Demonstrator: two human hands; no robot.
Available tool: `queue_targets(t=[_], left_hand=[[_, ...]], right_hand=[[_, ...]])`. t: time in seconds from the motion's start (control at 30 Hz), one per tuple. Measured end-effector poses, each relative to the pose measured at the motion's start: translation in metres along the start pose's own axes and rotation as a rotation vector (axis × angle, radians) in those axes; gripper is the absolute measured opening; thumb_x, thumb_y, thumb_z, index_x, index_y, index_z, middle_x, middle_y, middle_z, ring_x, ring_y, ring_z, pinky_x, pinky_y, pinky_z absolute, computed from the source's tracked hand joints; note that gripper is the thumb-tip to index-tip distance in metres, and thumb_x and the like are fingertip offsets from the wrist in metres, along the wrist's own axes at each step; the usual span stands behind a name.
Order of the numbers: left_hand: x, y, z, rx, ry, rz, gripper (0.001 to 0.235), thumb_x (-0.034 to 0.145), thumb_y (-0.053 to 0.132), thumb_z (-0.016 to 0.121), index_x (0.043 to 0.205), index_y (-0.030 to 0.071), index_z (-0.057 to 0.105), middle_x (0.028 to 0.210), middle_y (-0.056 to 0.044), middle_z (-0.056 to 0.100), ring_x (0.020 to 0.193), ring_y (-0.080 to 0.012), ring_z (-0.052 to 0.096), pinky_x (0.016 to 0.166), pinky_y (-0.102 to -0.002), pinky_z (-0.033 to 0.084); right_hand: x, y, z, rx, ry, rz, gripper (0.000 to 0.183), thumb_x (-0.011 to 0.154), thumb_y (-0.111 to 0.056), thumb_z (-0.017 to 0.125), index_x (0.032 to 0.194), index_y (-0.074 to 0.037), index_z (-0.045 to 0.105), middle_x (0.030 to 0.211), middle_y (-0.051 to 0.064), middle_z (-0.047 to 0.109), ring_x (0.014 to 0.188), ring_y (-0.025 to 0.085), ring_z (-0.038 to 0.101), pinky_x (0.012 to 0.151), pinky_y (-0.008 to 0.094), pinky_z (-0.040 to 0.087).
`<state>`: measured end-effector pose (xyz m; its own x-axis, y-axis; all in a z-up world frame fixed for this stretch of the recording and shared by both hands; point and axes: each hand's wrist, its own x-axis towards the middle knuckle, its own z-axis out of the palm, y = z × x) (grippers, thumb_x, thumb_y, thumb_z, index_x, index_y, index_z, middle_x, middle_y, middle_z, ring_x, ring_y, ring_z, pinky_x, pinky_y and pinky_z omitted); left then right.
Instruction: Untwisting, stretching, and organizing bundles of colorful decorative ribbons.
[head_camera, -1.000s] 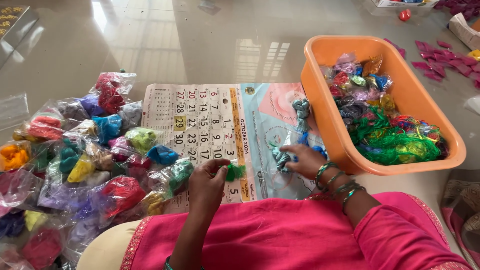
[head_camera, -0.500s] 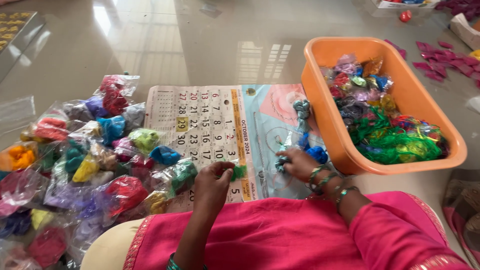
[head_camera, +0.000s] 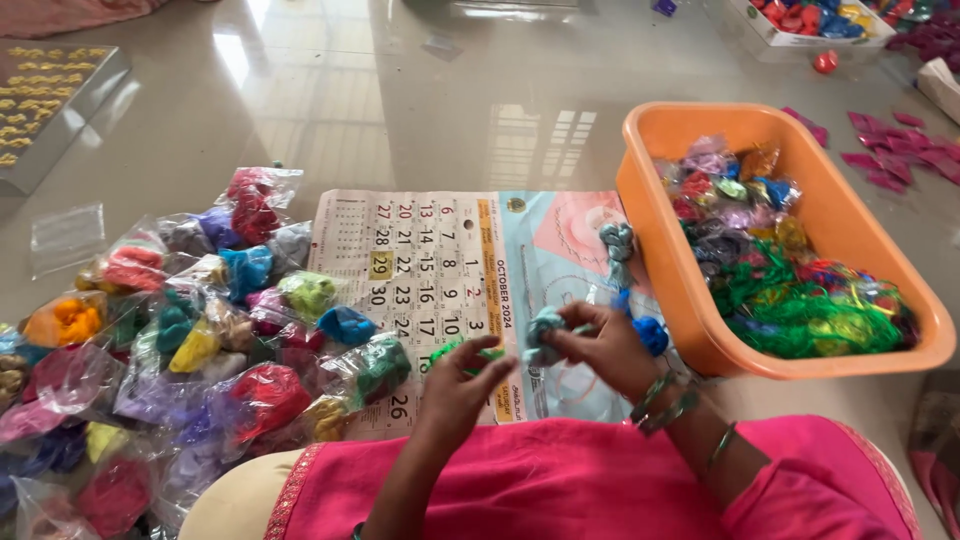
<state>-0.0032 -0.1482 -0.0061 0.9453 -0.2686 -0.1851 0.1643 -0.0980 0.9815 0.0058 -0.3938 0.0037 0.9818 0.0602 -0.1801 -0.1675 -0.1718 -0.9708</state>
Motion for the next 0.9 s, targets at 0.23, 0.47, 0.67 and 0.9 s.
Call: queue_targets(t=[0.23, 0.47, 0.67, 0.9], left_hand=[[0.005, -0.021, 0.005, -0.146, 0.035, -0.102, 0.029, 0.086, 0.019, 0.079, 0.108, 0.001, 0.075, 0.077, -0.007, 0.07, 0.059, -0.0101, 0.056, 0.049, -0.025, 0.045], [-0.002, -0.001, -0.001, -0.395, -0.077, -0.15, 0.022, 0.08, 0.008, 0.073, 0.099, -0.002, 0.074, 0.082, -0.007, 0.076, 0.068, -0.0107, 0.072, 0.061, -0.025, 0.058], [-0.009, 0.001, -0.008, -0.536, -0.181, -0.153, 0.018, 0.083, 0.011, 0.071, 0.096, 0.0, 0.075, 0.083, -0.006, 0.075, 0.073, -0.0111, 0.067, 0.07, -0.026, 0.054], [-0.011, 0.014, -0.009, -0.547, -0.191, -0.137, 0.014, 0.081, 0.003, 0.073, 0.095, 0.003, 0.073, 0.085, -0.005, 0.077, 0.077, -0.0111, 0.072, 0.075, -0.027, 0.056]], right_hand=[[-0.005, -0.006, 0.037, 0.161, -0.202, 0.043, 0.025, 0.094, -0.017, 0.071, 0.115, -0.002, 0.071, 0.089, 0.005, 0.075, 0.072, 0.009, 0.07, 0.066, 0.026, 0.06], [-0.002, 0.006, 0.036, 0.12, -0.254, 0.092, 0.031, 0.088, -0.009, 0.071, 0.118, -0.003, 0.072, 0.097, 0.0, 0.074, 0.076, 0.007, 0.064, 0.067, 0.025, 0.055], [-0.007, -0.003, 0.038, 0.116, -0.27, -0.013, 0.029, 0.09, -0.011, 0.069, 0.117, -0.001, 0.068, 0.1, 0.002, 0.075, 0.089, 0.008, 0.07, 0.081, 0.028, 0.061], [-0.011, -0.01, 0.037, 0.157, -0.286, 0.286, 0.032, 0.094, -0.024, 0.064, 0.119, -0.004, 0.069, 0.095, 0.008, 0.076, 0.081, 0.015, 0.074, 0.072, 0.032, 0.062]])
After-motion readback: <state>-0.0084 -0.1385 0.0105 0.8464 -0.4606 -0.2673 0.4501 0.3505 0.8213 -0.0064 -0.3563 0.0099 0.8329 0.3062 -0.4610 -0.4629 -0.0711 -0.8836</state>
